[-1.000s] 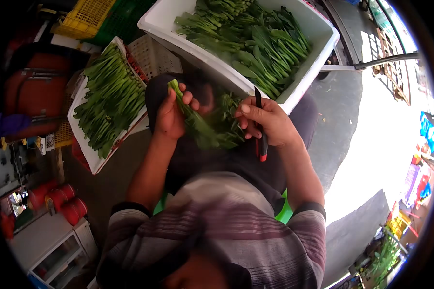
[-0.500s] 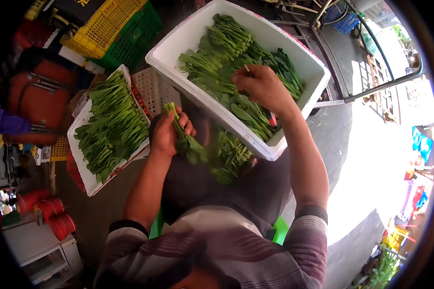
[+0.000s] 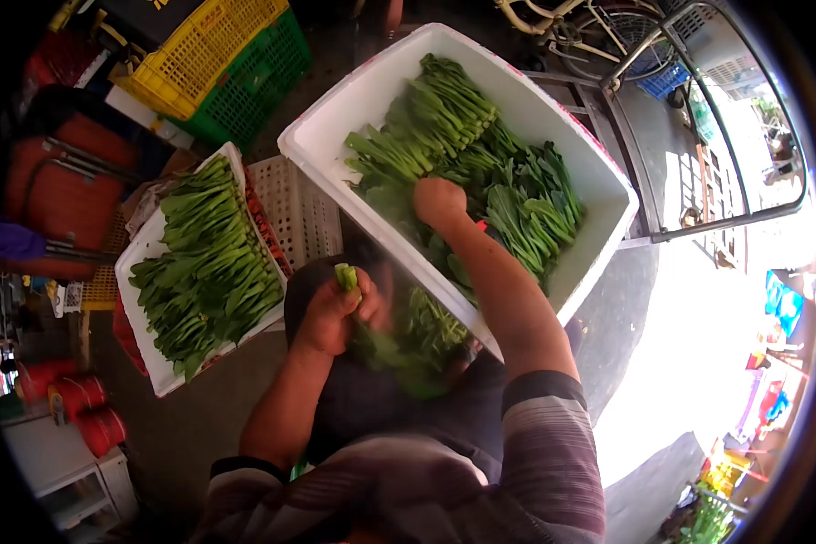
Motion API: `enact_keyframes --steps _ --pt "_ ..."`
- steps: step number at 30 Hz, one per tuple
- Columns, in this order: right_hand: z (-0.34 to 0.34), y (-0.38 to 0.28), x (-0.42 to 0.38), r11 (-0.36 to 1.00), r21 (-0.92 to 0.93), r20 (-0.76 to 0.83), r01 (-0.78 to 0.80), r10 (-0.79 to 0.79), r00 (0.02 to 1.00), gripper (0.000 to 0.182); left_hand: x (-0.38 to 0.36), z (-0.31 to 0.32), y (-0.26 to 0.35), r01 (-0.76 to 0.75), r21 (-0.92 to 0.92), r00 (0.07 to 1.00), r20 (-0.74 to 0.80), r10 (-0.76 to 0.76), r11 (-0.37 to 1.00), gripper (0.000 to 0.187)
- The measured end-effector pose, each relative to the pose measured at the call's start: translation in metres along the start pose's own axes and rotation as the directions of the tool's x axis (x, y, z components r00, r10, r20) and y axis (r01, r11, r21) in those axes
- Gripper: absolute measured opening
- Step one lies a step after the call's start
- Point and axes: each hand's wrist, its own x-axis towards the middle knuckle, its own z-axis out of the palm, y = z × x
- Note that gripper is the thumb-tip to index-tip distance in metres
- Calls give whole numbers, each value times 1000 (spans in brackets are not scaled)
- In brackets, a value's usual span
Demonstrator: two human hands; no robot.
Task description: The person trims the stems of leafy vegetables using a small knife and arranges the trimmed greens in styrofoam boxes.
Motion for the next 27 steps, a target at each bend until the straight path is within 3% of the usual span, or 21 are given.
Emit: enact_keyframes --steps 6,9,13,17,19,22,25,27 --pt "-26 -5 -12 997 77 -189 10 5 982 28 1 1 -1 -4 48 1000 -30 6 999 25" --pt "-80 -9 -51 983 176 -295 58 -4 955 29 0 0 -5 -46 144 996 -70 57 988 20" --pt "-121 12 -107 951 291 -322 105 -6 947 33 -6 10 -2 -59 281 975 -190 116 958 13" --pt "-154 19 -195 837 542 -266 72 89 960 26 -12 25 2 -163 284 960 -177 219 945 9" --pt "-153 26 -228 711 700 -210 67 115 971 18 -15 28 4 -227 358 949 -125 288 906 6" --pt "-153 23 -280 494 869 -75 -11 154 985 22 -19 40 9 -217 484 937 -140 321 847 8" --pt "-133 31 -307 317 946 62 -74 48 997 21 -15 54 4 -215 366 928 -212 306 906 20" --pt "-116 27 -322 278 955 116 -106 -19 993 21 -12 58 0 -207 357 939 -189 287 911 27"
